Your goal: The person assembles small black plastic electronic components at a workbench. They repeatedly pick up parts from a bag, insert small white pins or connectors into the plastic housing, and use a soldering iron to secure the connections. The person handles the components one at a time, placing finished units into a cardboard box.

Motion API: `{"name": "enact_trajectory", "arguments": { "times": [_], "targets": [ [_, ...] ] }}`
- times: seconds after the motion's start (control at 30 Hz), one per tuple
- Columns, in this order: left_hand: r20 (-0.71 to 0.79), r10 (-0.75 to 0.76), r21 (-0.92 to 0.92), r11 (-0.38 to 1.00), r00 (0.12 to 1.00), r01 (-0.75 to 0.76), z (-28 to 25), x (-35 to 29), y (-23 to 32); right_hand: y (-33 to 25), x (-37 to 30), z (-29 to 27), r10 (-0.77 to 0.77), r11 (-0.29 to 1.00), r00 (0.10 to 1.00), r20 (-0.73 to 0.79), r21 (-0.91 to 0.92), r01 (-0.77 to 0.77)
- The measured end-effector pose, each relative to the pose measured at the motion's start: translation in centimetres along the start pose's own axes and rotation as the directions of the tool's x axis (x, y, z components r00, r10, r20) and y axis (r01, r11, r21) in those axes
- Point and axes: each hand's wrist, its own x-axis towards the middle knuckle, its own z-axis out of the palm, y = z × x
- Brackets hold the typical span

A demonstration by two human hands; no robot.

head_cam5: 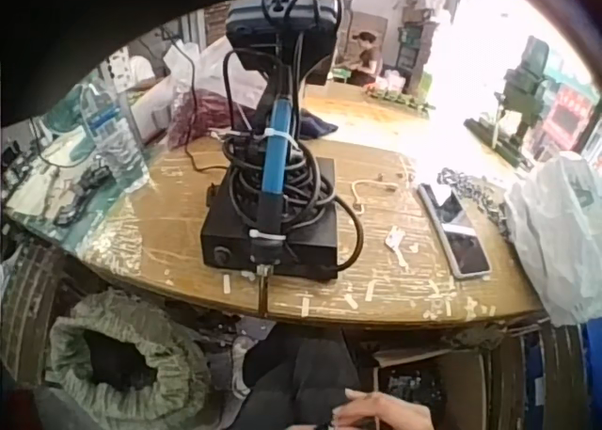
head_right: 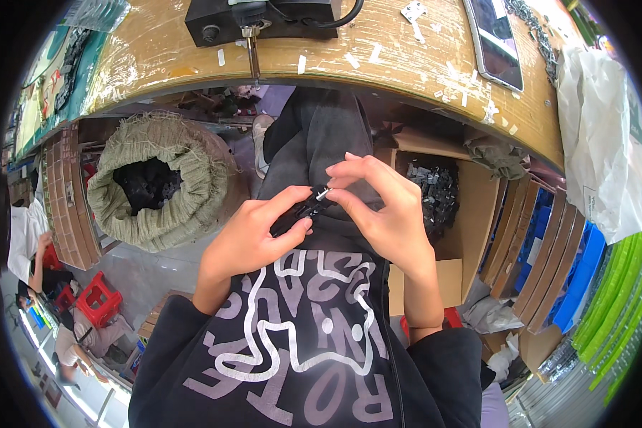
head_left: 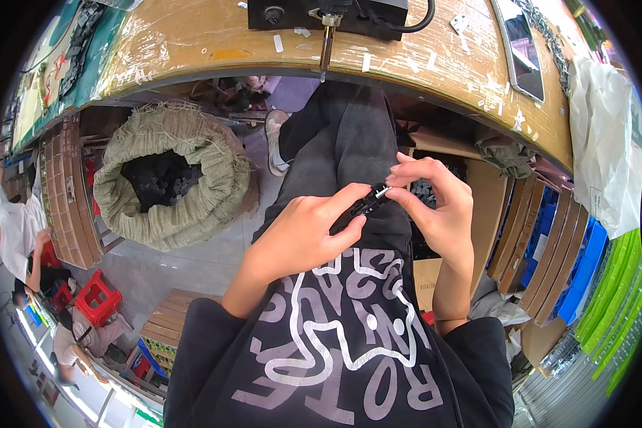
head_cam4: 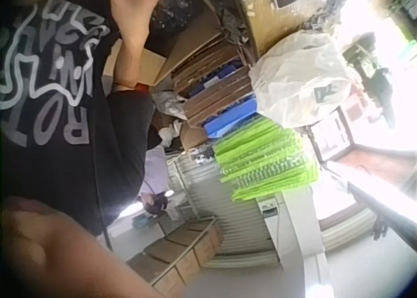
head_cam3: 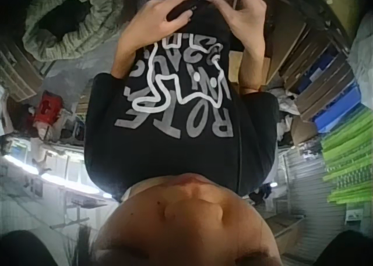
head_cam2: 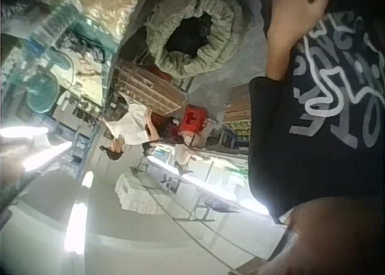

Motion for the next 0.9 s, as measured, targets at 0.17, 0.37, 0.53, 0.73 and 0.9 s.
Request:
{"name": "enact_trajectory", "arguments": {
  "times": [0.17,0.37,0.53,0.73,0.9],
  "targets": [
    [-0.03,0.022,0.109,0.994,0.999,-0.018,-0.1,0.2,0.7,0.1,-0.2,0.4,0.006,1.0,0.998,-0.056,-0.016,-0.007],
    [-0.059,0.059,0.23,0.972,0.996,-0.044,0.0,0.1,0.6,0.3,-0.4,1.1,0.073,0.997,0.993,-0.096,0.009,-0.073],
    [-0.064,0.059,0.246,0.968,0.996,-0.042,0.0,0.1,0.6,0.8,-0.6,1.6,0.061,0.998,0.991,-0.121,0.021,-0.059],
    [-0.069,0.051,0.228,0.973,0.996,-0.034,0.0,0.2,0.6,0.8,-0.7,2.1,0.044,0.999,0.984,-0.174,0.034,-0.039],
    [-0.09,0.083,0.242,0.968,0.993,-0.059,0.2,0.2,0.3,0.9,-0.7,2.2,0.076,0.995,0.979,-0.188,0.075,-0.063]
  ]
}}
